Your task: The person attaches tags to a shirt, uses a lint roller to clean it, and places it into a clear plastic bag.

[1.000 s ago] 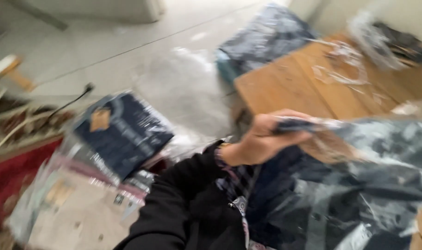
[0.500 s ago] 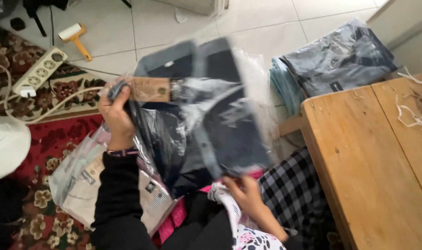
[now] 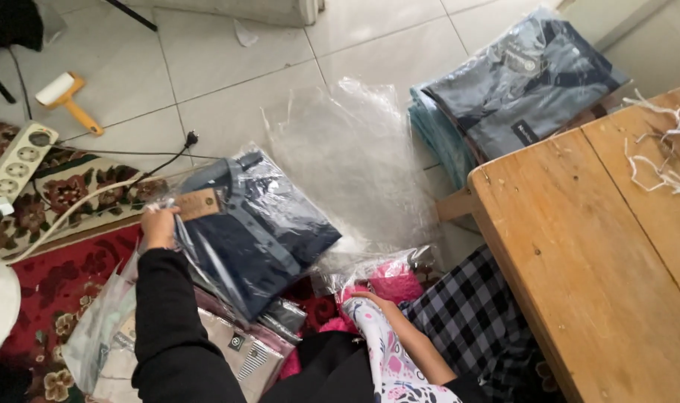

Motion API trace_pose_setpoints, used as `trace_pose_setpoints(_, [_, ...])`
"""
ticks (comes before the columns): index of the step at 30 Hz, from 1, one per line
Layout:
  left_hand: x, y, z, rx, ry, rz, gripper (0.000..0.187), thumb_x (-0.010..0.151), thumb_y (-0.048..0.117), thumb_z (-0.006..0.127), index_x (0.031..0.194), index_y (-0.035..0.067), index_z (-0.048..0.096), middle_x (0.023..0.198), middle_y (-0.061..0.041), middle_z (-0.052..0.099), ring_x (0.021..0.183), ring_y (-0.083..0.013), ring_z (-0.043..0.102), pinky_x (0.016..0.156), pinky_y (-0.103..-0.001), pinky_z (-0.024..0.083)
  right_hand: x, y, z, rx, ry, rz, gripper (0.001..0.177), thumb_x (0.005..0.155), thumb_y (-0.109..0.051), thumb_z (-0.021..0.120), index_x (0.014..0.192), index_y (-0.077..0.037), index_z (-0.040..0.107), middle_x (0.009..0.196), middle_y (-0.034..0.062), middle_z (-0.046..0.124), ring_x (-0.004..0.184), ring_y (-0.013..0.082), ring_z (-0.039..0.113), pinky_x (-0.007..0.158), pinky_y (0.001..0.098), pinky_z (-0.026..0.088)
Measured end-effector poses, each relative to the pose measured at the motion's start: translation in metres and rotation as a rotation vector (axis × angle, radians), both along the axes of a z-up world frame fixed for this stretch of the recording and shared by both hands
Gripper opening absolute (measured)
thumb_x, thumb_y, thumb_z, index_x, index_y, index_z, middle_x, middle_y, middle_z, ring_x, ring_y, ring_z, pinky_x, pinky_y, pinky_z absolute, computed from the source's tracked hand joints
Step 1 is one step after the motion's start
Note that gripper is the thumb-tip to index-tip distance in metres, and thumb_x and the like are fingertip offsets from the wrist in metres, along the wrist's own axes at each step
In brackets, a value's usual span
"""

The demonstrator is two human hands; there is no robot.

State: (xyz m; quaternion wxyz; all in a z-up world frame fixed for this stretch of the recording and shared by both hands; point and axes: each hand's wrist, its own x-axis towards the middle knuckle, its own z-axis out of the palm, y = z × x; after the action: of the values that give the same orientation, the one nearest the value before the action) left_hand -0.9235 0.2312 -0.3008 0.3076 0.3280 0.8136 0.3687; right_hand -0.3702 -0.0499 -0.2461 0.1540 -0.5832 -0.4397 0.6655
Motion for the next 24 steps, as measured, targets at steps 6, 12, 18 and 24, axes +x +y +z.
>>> trace_pose_setpoints(6, [0.091,-0.011,0.135,-0.282,0.31,0.088,0.066,0.11,0.022,0.063,0.16,0.008,0.023,0.163,-0.018,0.019,0.147,-0.0421,0.024,0.116,-0.063,0.027,0.003,-0.007,-0.044,0.014,-0.099,0.079,0.052,0.095,-0.019,0.061,0.144,-0.035,0.06,0.149,-0.0025,0.062,0.136,0.0175,0.059,0.11,0.0284,0.042])
trace_pose_setpoints(12, [0.188,-0.054,0.089,0.422,1.015,-0.336,0.082,0.09,0.033,0.078,0.157,-0.003,0.046,0.166,-0.028,0.032,0.146,-0.0577,0.022,0.1,-0.087,0.012,-0.012,-0.014,-0.018,0.078,-0.031,0.028,0.041,0.098,-0.02,0.062,0.138,-0.027,0.062,0.142,-0.0035,0.066,0.128,0.0117,0.06,0.111,0.0275,0.042])
trace_pose_setpoints(18, [0.313,-0.116,0.099,0.633,0.913,-0.625,0.078,0.094,0.043,0.073,0.152,-0.008,0.06,0.166,-0.032,0.042,0.153,-0.0613,0.017,0.096,-0.092,0.003,0.009,-0.021,0.059,0.171,0.027,0.009,0.025,0.103,-0.024,0.055,0.126,-0.023,0.063,0.135,-0.002,0.067,0.119,0.0088,0.059,0.106,0.0309,0.045])
trace_pose_setpoints(24, [0.491,-0.191,0.202,1.031,0.38,-0.969,0.068,0.1,0.036,0.067,0.155,0.007,0.041,0.169,-0.023,0.029,0.16,-0.0509,0.004,0.124,-0.072,-0.008,0.082,-0.096,0.129,0.537,-0.003,-0.129,0.045,0.09,-0.016,0.059,0.135,-0.01,0.058,0.13,0.0114,0.065,0.115,0.0227,0.063,0.097,0.0355,0.048])
